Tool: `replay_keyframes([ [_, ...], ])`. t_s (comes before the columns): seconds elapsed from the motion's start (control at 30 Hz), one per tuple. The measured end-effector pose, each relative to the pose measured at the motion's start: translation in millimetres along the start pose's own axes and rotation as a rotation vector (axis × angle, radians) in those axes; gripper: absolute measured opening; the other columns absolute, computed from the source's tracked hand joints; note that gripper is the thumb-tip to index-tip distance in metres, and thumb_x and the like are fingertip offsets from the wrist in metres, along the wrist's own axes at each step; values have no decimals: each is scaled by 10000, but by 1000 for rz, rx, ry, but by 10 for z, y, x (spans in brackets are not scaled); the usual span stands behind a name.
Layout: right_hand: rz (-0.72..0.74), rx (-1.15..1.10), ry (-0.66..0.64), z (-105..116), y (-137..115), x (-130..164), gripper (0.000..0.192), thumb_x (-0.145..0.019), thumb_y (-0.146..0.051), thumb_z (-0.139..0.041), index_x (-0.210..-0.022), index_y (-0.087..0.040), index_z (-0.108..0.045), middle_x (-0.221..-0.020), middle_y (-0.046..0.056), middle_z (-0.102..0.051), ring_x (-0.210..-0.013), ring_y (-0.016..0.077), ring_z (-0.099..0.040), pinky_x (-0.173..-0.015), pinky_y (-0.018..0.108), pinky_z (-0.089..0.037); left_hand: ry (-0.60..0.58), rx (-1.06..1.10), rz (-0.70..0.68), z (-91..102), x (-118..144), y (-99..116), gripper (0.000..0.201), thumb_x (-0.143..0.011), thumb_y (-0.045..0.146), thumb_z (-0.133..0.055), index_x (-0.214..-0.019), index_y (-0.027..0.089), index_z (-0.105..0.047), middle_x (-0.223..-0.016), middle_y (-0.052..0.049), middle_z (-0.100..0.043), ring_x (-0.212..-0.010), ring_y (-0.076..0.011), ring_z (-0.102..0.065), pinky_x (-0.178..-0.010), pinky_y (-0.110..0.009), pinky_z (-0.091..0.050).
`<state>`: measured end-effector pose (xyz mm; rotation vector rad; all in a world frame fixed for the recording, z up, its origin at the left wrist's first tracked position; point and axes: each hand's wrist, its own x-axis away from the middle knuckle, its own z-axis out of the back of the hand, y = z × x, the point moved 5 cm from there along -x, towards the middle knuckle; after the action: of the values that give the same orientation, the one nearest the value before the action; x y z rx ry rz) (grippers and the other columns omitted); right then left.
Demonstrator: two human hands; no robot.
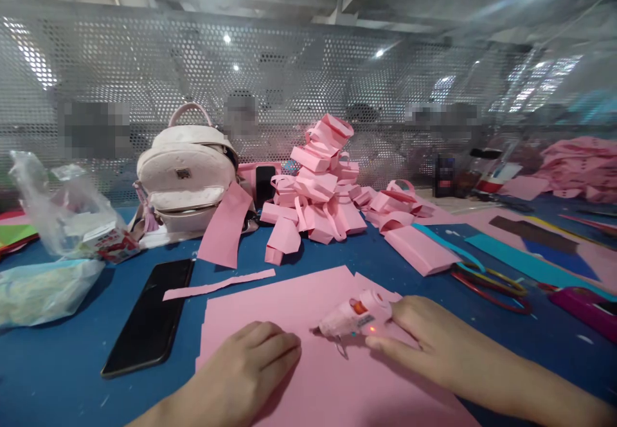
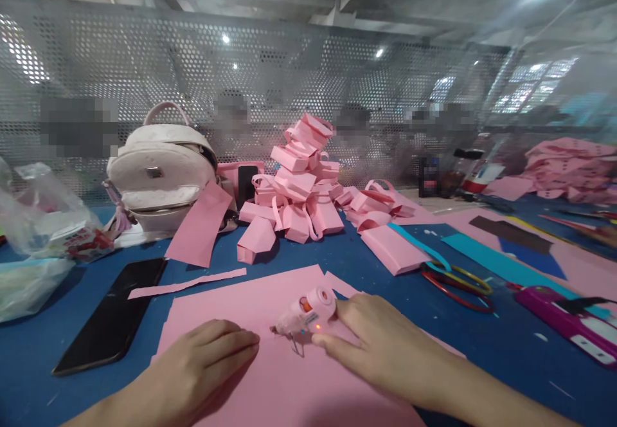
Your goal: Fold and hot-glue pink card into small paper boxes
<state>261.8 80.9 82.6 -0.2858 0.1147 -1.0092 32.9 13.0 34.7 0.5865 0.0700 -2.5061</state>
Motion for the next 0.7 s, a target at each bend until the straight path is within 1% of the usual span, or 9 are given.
replay_keyframes([
  [0.13,-113,-108,-63,45,80,69,367,-887,-516,-506,-824,-206,-690,-905,89,-738,-816,271,-673,-647,304,-473,33,13,-23,-19,20,-9,313,-987,68,-516,-1284,35,-607,-1194,-144,-731,-944,-268,-658,-821,-392,-614],
  [0.17,-141,-129,-74,49,111,85,364,-876,-527,-525,-823,-203,-682,-893,84,-737,-802,266,-669,-635,297,-473,34,20,-25,-32,26,-15,311,-984,65,-517,-1280,33,-607,-1190,-146,-730,-946,-270,-656,-823,-394,-614],
  [0.23,-195,-190,-130,36,164,114,377,-858,-559,-556,-769,-203,-643,-739,53,-705,-679,233,-640,-585,280,-459,48,41,-28,-62,40,-28,310,-993,72,-498,-1281,31,-604,-1183,-153,-727,-942,-271,-652,-817,-398,-611],
  [0.3,-256,-278,-151,39,198,134,417,-848,-593,-571,-672,-215,-562,-534,-3,-583,-527,181,-558,-532,260,-436,75,63,-27,-91,58,-41,320,-1011,84,-455,-1295,38,-595,-1180,-159,-721,-932,-271,-649,-803,-404,-606],
  [0.4,-324,-397,-81,98,228,134,475,-835,-617,-593,-592,-233,-455,-425,-53,-430,-447,135,-455,-521,245,-434,108,69,-21,-124,79,-54,339,-1030,96,-393,-1305,49,-587,-1171,-165,-715,-909,-273,-647,-774,-413,-600],
  [0.47,-332,-459,-56,117,266,112,501,-822,-649,-590,-584,-236,-435,-422,-57,-417,-436,127,-426,-513,249,-425,104,60,-5,-134,81,-60,339,-1032,98,-389,-1303,54,-588,-1165,-161,-715,-904,-270,-647,-772,-412,-598],
  [0.57,-311,-518,-45,116,414,52,554,-830,-723,-514,-588,-229,-449,-464,-32,-471,-441,127,-429,-497,265,-392,103,49,0,-110,65,-49,333,-1027,94,-409,-1304,57,-591,-1159,-154,-717,-904,-265,-648,-775,-403,-600],
  [0.63,-290,-488,-5,143,576,6,581,-822,-742,-507,-567,-222,-459,-465,-23,-477,-451,132,-449,-503,272,-384,76,39,4,-99,50,-39,325,-1011,80,-453,-1304,56,-594,-1167,-150,-717,-918,-261,-651,-796,-397,-602],
  [0.7,-298,-388,83,216,767,-25,607,-817,-739,-508,-506,-224,-433,-415,-38,-414,-423,119,-429,-493,267,-369,49,25,15,-95,39,-40,330,-992,58,-491,-1304,61,-597,-1173,-145,-717,-936,-256,-656,-820,-393,-603],
])
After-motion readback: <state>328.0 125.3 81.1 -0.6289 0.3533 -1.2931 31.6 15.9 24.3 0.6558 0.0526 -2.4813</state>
